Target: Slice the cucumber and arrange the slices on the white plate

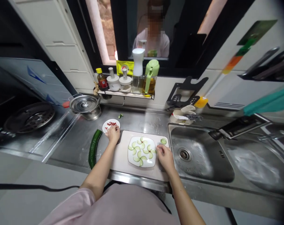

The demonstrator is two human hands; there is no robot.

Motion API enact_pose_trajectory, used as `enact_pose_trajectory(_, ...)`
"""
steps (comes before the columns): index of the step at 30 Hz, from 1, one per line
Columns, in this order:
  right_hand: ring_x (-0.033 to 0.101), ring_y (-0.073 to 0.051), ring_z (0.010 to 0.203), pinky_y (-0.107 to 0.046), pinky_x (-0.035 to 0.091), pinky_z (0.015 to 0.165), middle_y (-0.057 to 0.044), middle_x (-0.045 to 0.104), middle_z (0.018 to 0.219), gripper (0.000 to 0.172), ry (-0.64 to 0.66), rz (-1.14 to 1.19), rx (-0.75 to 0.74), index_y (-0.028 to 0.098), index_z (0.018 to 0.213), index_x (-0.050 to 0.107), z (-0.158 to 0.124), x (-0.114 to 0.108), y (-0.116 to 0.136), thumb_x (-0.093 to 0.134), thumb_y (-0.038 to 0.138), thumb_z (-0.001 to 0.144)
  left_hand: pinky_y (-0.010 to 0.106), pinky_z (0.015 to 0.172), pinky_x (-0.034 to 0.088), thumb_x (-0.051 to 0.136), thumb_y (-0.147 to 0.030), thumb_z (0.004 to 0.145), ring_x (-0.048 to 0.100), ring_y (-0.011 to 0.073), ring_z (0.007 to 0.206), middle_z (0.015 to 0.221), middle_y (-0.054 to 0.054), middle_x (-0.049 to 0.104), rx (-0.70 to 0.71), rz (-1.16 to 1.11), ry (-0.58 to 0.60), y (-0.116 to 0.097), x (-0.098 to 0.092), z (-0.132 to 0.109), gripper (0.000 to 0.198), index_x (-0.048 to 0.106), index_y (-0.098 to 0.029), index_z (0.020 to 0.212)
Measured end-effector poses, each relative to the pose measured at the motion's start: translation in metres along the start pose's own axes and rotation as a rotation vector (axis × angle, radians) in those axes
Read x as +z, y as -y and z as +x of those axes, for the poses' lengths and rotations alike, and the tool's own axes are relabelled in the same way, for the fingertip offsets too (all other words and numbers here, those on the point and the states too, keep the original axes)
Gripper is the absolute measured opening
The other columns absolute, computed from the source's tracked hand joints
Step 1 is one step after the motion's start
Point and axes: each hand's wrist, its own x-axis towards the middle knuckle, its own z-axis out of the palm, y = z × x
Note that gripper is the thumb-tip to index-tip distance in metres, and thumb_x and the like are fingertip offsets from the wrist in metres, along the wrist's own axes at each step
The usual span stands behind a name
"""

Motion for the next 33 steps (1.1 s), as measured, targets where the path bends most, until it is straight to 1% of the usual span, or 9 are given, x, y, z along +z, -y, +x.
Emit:
enact_pose_trajectory(3, 0.055, -0.023, 0.074, -0.03, 0.04, 0.069, -0.006, 0.06, 0.068, 0.031, 0.011, 0.006, 0.012, 0.02, 0.087, 0.065, -0.002, 0.0, 0.0, 0.043, 0.04, 0.085, 0.047, 0.091, 0.031, 0.053, -0.031, 0.085, 0.049, 0.0308, 0.113, 0.117, 0.008, 0.064, -0.026, 0.067, -0.002, 0.02, -0.004, 0.02, 0.023, 0.068, -0.028, 0.102)
enact_pose_trajectory(7, 0.055, -0.023, 0.073, -0.031, 0.041, 0.068, -0.005, 0.059, 0.066, 0.032, 0.012, 0.004, 0.017, 0.021, 0.086, 0.066, -0.004, 0.003, -0.001, 0.043, 0.044, 0.085, 0.047, 0.091, 0.031, 0.052, -0.032, 0.085, 0.047, 0.0306, 0.114, 0.12, 0.009, 0.062, -0.001, 0.137, 0.031, 0.033, -0.003, 0.036, 0.026, 0.07, -0.03, 0.103)
enact_pose_trajectory(13, 0.055, -0.022, 0.072, -0.031, 0.041, 0.068, -0.004, 0.059, 0.064, 0.037, 0.005, 0.001, 0.023, 0.021, 0.084, 0.066, -0.005, 0.006, -0.002, 0.042, 0.048, 0.085, 0.048, 0.092, 0.03, 0.05, -0.03, 0.087, 0.046, 0.0309, 0.114, 0.122, 0.011, 0.061, 0.072, 0.221, 0.061, 0.044, -0.003, 0.049, 0.027, 0.072, -0.03, 0.103)
enact_pose_trajectory(19, 0.055, -0.022, 0.07, -0.031, 0.04, 0.067, -0.004, 0.059, 0.063, 0.036, 0.006, -0.005, 0.01, 0.02, 0.084, 0.068, -0.005, 0.006, -0.001, 0.043, 0.047, 0.084, 0.048, 0.09, 0.031, 0.05, -0.029, 0.086, 0.046, 0.0336, 0.113, 0.118, 0.013, 0.063, 0.03, 0.252, 0.032, 0.059, -0.008, 0.055, 0.026, 0.072, -0.026, 0.1)
enact_pose_trajectory(23, 0.055, -0.022, 0.07, -0.031, 0.041, 0.066, -0.004, 0.06, 0.065, 0.037, 0.008, -0.006, 0.006, 0.019, 0.085, 0.068, -0.005, 0.006, 0.0, 0.043, 0.046, 0.084, 0.048, 0.089, 0.031, 0.05, -0.029, 0.087, 0.048, 0.0339, 0.111, 0.115, 0.014, 0.064, 0.044, 0.261, 0.02, 0.064, -0.007, 0.055, 0.026, 0.072, -0.024, 0.098)
enact_pose_trajectory(27, 0.055, -0.022, 0.07, -0.031, 0.041, 0.067, -0.004, 0.06, 0.065, 0.037, 0.011, -0.009, -0.007, 0.019, 0.085, 0.068, -0.006, 0.006, 0.0, 0.043, 0.046, 0.084, 0.049, 0.089, 0.031, 0.047, -0.027, 0.088, 0.049, 0.0339, 0.11, 0.115, 0.015, 0.064, 0.046, 0.274, 0.025, 0.064, -0.006, 0.057, 0.028, 0.071, -0.022, 0.101)
enact_pose_trajectory(30, 0.054, -0.021, 0.07, -0.031, 0.041, 0.067, -0.004, 0.06, 0.064, 0.037, 0.009, -0.005, -0.013, 0.02, 0.086, 0.068, -0.008, 0.006, -0.002, 0.043, 0.047, 0.084, 0.05, 0.09, 0.031, 0.051, -0.026, 0.085, 0.049, 0.0346, 0.111, 0.117, 0.015, 0.064, 0.034, 0.269, 0.046, 0.063, -0.006, 0.06, 0.026, 0.07, -0.022, 0.101)
enact_pose_trajectory(33, 0.054, -0.022, 0.07, -0.031, 0.041, 0.067, -0.004, 0.059, 0.063, 0.038, 0.006, -0.004, -0.005, 0.02, 0.085, 0.068, -0.01, 0.006, -0.004, 0.043, 0.048, 0.084, 0.05, 0.091, 0.031, 0.055, -0.027, 0.082, 0.048, 0.0356, 0.112, 0.117, 0.015, 0.064, 0.028, 0.263, 0.067, 0.062, -0.006, 0.061, 0.022, 0.071, -0.023, 0.097)
